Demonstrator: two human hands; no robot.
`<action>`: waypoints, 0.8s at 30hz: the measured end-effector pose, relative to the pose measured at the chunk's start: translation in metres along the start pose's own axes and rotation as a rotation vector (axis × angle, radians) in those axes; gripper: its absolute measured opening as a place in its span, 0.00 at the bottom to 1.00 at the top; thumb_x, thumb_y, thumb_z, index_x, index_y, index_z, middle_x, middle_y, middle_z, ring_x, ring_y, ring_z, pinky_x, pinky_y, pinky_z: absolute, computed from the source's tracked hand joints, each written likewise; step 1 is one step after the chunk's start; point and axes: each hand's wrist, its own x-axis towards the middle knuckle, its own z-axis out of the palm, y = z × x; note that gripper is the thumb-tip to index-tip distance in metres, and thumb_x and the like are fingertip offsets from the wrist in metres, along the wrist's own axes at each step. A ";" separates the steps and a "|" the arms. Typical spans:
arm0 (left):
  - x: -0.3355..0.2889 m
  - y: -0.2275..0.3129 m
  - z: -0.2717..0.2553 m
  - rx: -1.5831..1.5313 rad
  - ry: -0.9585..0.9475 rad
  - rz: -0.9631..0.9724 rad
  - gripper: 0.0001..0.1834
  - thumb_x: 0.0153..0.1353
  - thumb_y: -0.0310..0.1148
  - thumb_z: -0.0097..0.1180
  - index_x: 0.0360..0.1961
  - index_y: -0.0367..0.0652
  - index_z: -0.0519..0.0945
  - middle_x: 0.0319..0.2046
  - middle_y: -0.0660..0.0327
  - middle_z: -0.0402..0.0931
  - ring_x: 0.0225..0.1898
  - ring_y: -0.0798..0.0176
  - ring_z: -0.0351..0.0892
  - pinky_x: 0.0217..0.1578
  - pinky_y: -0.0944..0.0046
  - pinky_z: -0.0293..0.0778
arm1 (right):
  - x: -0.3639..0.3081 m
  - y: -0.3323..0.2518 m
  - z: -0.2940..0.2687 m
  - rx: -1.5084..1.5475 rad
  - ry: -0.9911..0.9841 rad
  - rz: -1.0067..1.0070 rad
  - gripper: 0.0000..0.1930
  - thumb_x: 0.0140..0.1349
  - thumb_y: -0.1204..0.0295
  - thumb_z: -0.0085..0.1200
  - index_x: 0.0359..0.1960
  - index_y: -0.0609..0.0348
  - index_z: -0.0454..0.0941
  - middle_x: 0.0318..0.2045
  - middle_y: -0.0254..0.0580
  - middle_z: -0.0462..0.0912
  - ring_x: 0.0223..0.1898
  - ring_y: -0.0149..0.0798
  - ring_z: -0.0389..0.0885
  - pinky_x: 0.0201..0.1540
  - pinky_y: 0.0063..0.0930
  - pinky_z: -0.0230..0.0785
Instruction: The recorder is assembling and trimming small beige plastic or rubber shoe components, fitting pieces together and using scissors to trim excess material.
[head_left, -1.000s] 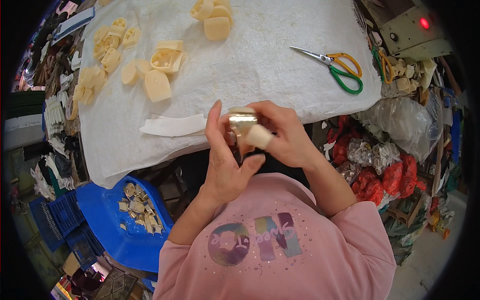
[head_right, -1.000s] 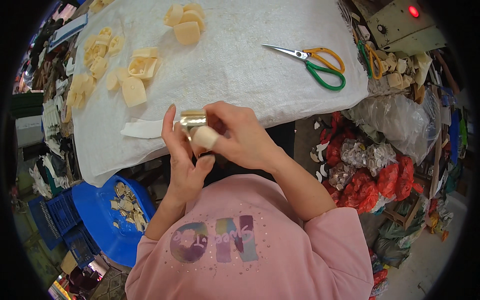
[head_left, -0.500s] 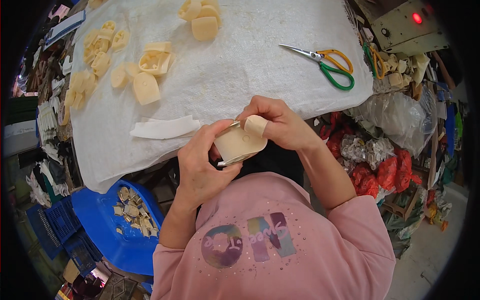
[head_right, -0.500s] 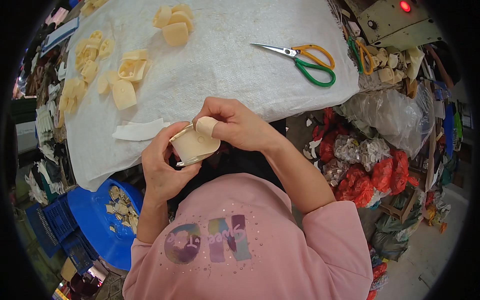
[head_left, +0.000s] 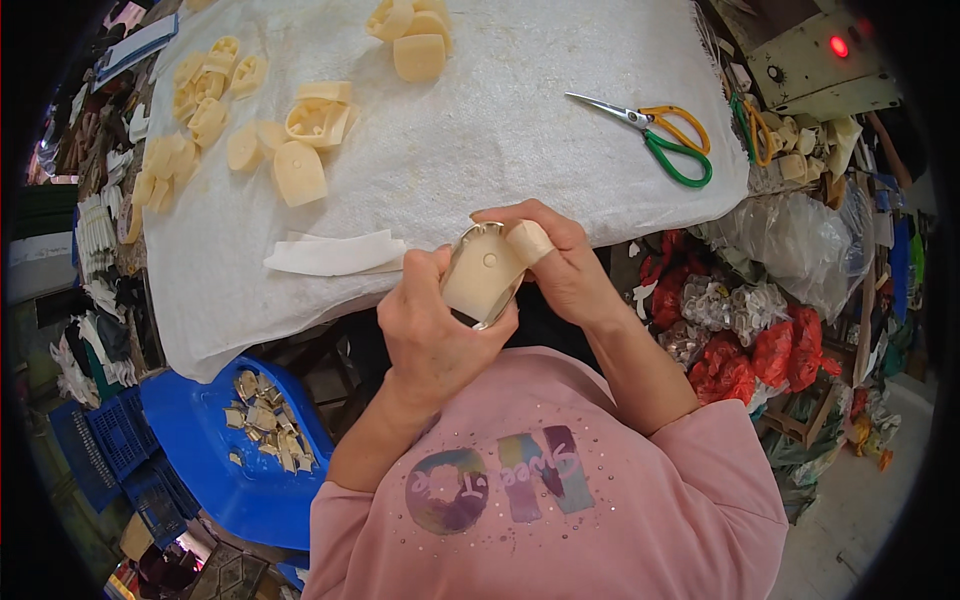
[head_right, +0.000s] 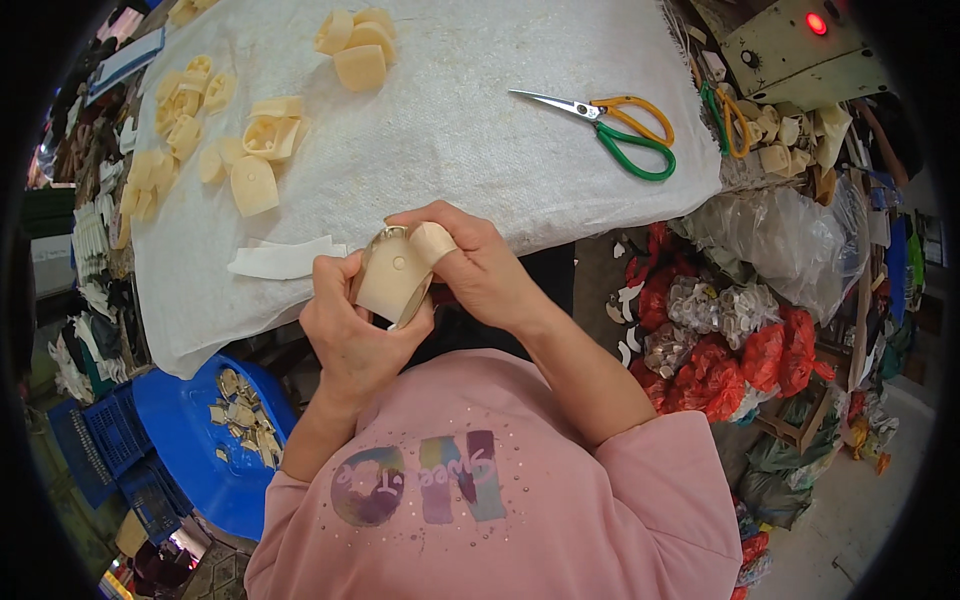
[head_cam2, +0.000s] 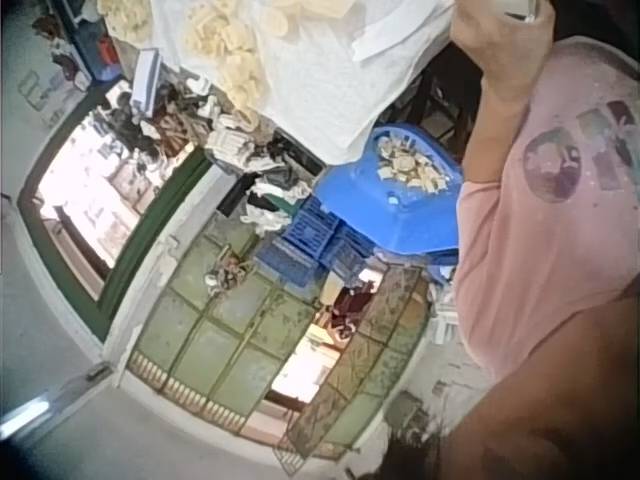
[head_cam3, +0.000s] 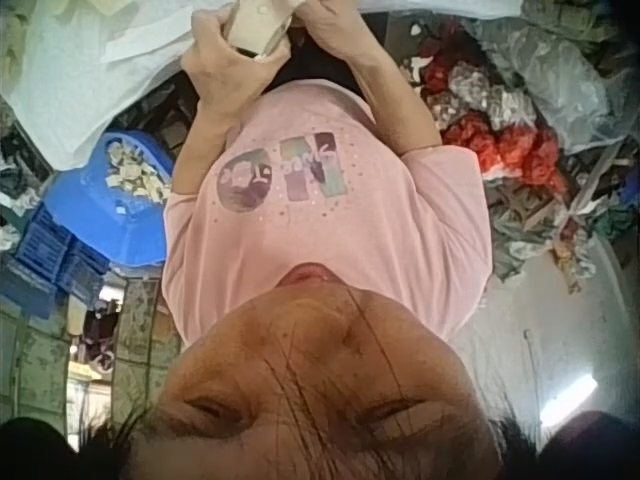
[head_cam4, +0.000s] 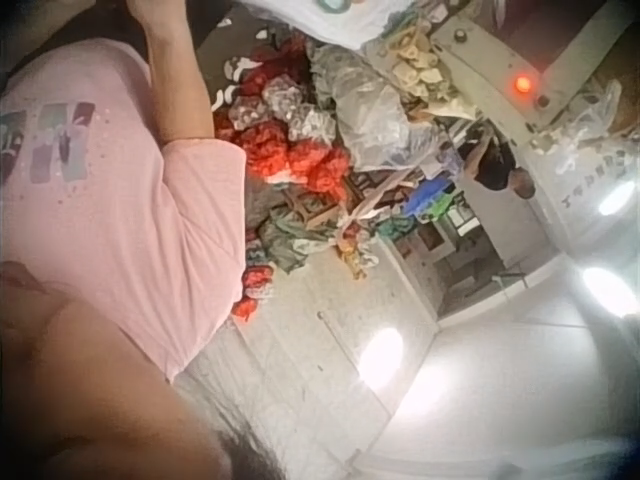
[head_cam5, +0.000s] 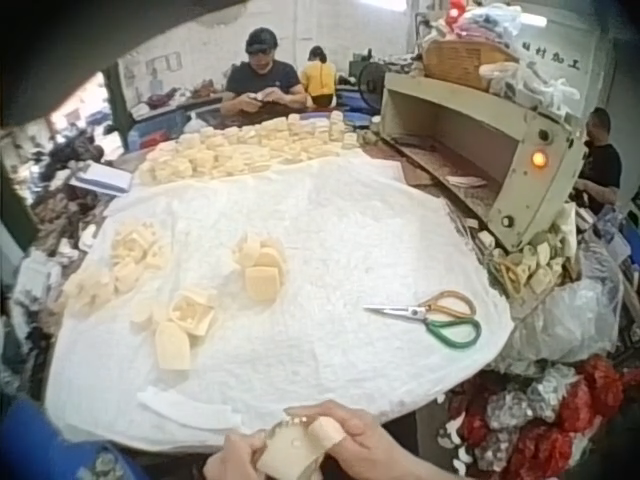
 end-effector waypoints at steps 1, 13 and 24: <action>-0.001 0.001 0.004 0.048 0.035 -0.005 0.28 0.35 0.30 0.72 0.36 0.37 0.68 0.25 0.55 0.76 0.24 0.64 0.80 0.24 0.68 0.75 | 0.001 0.000 0.004 -0.212 0.085 -0.039 0.16 0.68 0.61 0.43 0.47 0.60 0.74 0.35 0.33 0.77 0.35 0.22 0.72 0.35 0.18 0.66; -0.004 -0.010 0.009 0.234 0.160 0.030 0.29 0.34 0.31 0.73 0.37 0.37 0.69 0.24 0.56 0.74 0.23 0.54 0.79 0.24 0.62 0.75 | -0.003 0.022 0.032 -0.099 0.229 -0.166 0.18 0.67 0.68 0.40 0.56 0.59 0.67 0.46 0.46 0.75 0.45 0.38 0.75 0.45 0.27 0.68; -0.005 -0.029 0.011 0.148 0.175 0.226 0.32 0.35 0.29 0.69 0.48 0.38 0.77 0.17 0.62 0.63 0.17 0.59 0.66 0.19 0.63 0.65 | -0.005 0.024 0.037 -0.150 0.257 -0.214 0.21 0.64 0.73 0.46 0.58 0.62 0.63 0.46 0.41 0.73 0.47 0.32 0.71 0.50 0.25 0.65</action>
